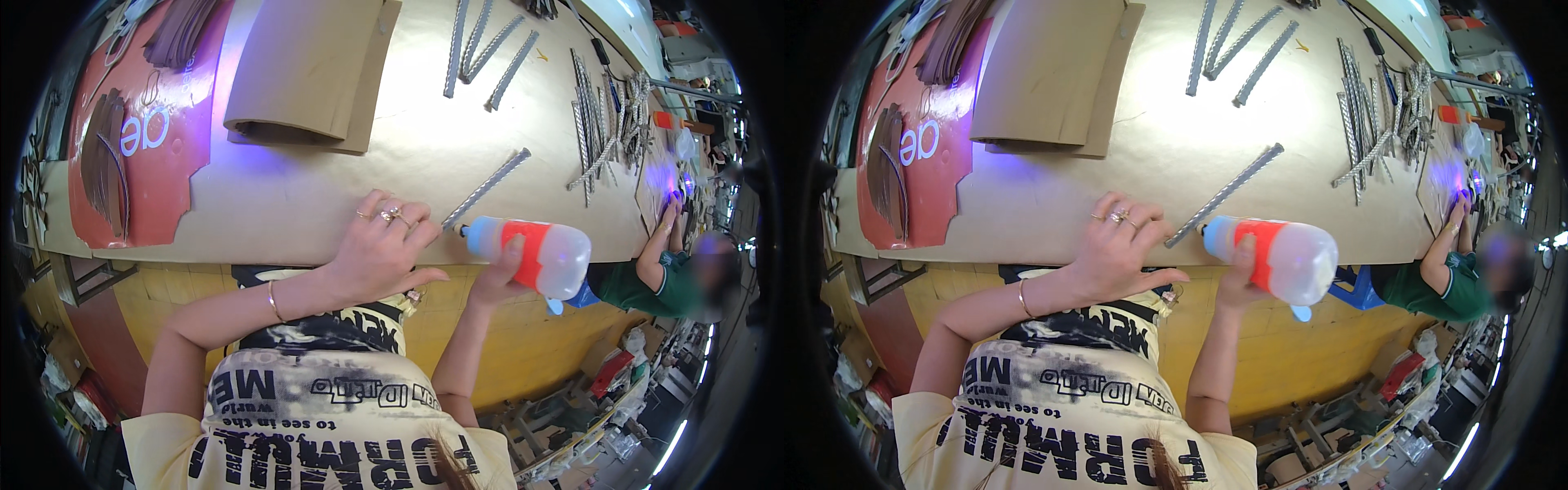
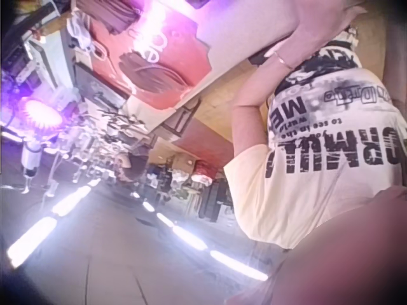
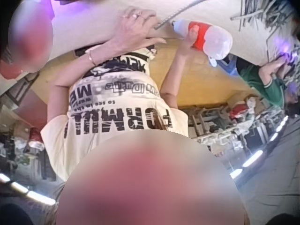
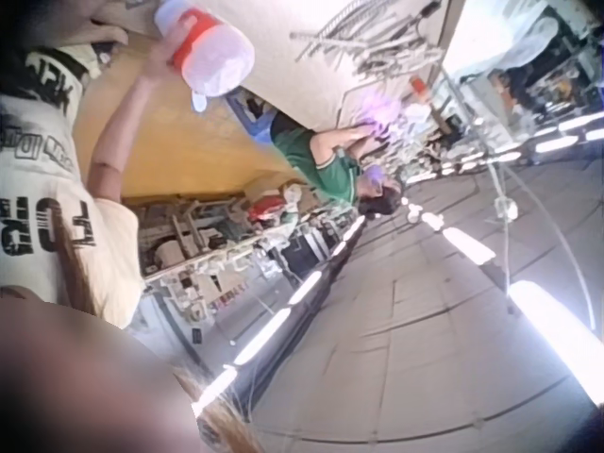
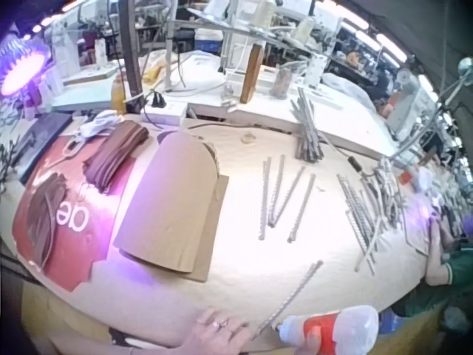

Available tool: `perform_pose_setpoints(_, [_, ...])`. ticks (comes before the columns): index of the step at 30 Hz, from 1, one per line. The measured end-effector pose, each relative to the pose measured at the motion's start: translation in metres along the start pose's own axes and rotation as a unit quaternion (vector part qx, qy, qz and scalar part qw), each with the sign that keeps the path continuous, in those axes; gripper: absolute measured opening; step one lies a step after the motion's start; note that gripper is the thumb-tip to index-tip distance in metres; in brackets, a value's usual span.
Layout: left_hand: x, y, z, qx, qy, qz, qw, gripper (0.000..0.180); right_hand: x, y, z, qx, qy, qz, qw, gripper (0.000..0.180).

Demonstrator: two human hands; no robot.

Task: The person wraps a braided cord around a cylindrical cardboard form and then repeatedly applies glue from a bottle to multiple braided cords laid on the table. The cords are handled one at a time and placed in rows as glue is applied.

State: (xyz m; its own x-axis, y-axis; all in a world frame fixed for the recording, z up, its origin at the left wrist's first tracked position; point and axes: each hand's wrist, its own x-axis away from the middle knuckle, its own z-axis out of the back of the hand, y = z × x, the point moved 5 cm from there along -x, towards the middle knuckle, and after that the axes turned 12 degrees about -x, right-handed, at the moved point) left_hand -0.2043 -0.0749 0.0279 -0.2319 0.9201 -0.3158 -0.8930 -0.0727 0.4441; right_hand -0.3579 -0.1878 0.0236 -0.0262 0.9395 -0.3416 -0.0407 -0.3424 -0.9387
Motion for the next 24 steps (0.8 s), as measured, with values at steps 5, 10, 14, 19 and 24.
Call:
perform_pose_setpoints(5, [-0.008, 0.008, -0.011, 0.026, -0.013, 0.023, 0.999, 0.065, 0.012, 0.006, -0.003, -0.055, -0.05, -0.023, 0.997, 0.046])
perform_pose_setpoints(10, [-0.025, 0.015, -0.022, 0.018, -0.028, 0.043, 0.999, 0.062, -0.014, 0.035, 0.022, -0.307, 0.116, -0.188, 0.926, 0.057])
perform_pose_setpoints(14, [-0.061, 0.027, -0.041, -0.094, -0.036, 0.042, 0.994, 0.055, -0.039, 0.052, 0.037, -0.475, 0.171, -0.264, 0.822, 0.059])
perform_pose_setpoints(19, [-0.099, 0.026, -0.059, -0.133, -0.107, 0.068, 0.983, 0.058, -0.041, 0.062, 0.037, -0.515, 0.22, -0.264, 0.786, 0.062])
perform_pose_setpoints(24, [-0.151, 0.022, -0.069, -0.12, -0.069, 0.052, 0.989, 0.057, -0.039, 0.063, 0.034, -0.615, 0.194, -0.252, 0.721, 0.063])
